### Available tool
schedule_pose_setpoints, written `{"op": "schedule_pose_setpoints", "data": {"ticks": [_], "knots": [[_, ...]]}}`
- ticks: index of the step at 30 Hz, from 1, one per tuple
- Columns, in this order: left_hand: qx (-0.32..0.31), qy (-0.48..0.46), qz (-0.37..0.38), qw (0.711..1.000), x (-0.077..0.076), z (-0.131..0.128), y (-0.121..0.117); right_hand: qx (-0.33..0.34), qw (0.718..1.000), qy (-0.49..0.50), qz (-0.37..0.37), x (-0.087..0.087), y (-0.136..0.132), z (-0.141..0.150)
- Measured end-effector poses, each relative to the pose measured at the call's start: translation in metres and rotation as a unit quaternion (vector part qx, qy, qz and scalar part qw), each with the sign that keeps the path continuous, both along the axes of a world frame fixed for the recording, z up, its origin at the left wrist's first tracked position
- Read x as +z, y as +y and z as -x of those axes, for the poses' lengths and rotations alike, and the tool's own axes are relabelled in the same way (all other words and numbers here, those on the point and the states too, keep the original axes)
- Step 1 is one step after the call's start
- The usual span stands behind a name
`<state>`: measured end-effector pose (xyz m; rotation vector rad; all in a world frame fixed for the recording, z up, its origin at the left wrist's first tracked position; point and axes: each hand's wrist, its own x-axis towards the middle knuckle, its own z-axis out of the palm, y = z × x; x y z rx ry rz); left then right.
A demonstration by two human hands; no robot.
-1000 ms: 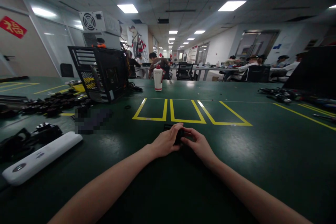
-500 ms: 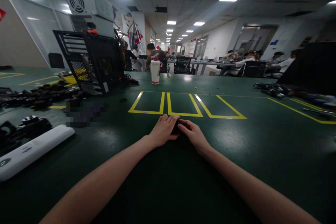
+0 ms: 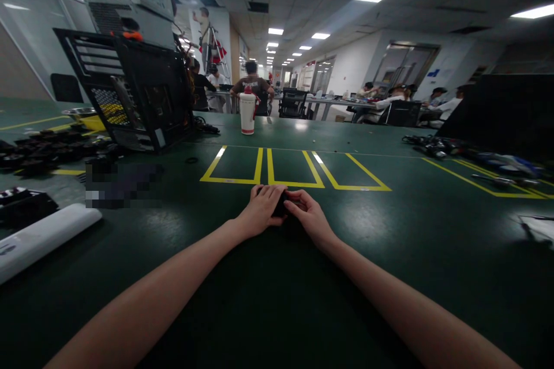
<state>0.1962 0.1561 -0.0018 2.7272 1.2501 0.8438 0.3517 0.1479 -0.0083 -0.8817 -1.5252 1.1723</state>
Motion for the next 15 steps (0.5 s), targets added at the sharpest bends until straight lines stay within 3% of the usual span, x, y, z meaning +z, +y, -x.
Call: {"op": "schedule_pose_setpoints", "data": {"ticks": [7, 15], "knots": [[0.004, 0.008, 0.002, 1.0, -0.0009, -0.0002, -0.0006, 0.005, 0.999, -0.021, 0.039, -0.0025, 0.0035, -0.0019], [0.006, 0.005, -0.013, 1.0, -0.0015, -0.0009, -0.0024, 0.026, 1.0, 0.005, 0.01, -0.001, -0.0017, -0.0008]]}}
